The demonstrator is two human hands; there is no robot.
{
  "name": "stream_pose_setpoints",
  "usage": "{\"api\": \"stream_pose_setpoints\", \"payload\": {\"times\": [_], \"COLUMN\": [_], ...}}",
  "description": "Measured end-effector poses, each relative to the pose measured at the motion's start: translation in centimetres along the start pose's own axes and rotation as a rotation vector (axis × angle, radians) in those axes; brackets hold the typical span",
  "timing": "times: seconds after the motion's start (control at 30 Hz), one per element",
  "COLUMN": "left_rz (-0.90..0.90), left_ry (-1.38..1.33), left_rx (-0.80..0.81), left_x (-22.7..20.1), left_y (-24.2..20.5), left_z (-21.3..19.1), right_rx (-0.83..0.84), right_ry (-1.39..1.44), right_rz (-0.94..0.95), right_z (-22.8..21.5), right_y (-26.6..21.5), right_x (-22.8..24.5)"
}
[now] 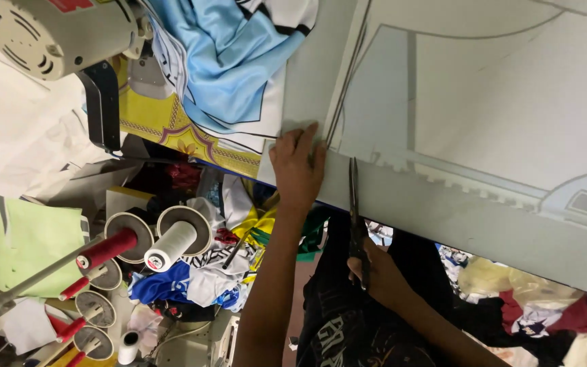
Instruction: The person lays a large piece of white fabric with a printed design onto a table and smooths it out. They then use a pair of scissors to cut the fabric along a pre-drawn pattern line, separating a shaped piece from the main sheet.
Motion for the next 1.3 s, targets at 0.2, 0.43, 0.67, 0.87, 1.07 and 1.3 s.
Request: {"api": "stream_pose_setpoints", "payload": {"times": [0.2, 0.43, 0.67, 0.87, 1.07, 1.3], "left_rz": [0.002, -0.008, 0.06, 0.099, 0.085, 0.088], "left_ry": [0.025, -0.022, -0.063, -0.048, -0.079, -0.07], "left_rx": [-0.019, -0.021, 0.158, 0.113, 0.101, 0.081], "left_x": [0.1, 0.2, 1.3, 1.5, 1.5, 1.6], "left_y": [-0.2, -0.1, 0.9, 0.5, 0.7, 0.4], "left_z": [0.0, -0.2, 0.0, -0.1, -0.2, -0.3], "right_rx": [-0.073, -0.124, -0.187, -0.183, -0.225, -0.241], "right_ry": [-0.044, 0.135, 0.152, 0.296, 0.289, 0.269], "right_rz": [-0.04, -0.036, -0.019, -0.069, -0.04, -0.06], "right_z": [2.7, 4.9, 5.9, 6.5, 6.8, 6.9], "right_y": [1.9, 2.9, 2.5, 2.8, 3.0, 2.6], "right_x": [1.7, 2.7, 5.0, 5.2, 5.1, 5.7]}}
Point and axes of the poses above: each hand's wrist, its own y-axis towards the middle knuckle, its own z-axis out of the palm, x = y × z, the point moved 7 cm from there along y, towards the middle knuckle, and after that the axes turned 13 degrees about z, right-handed, at the moved point
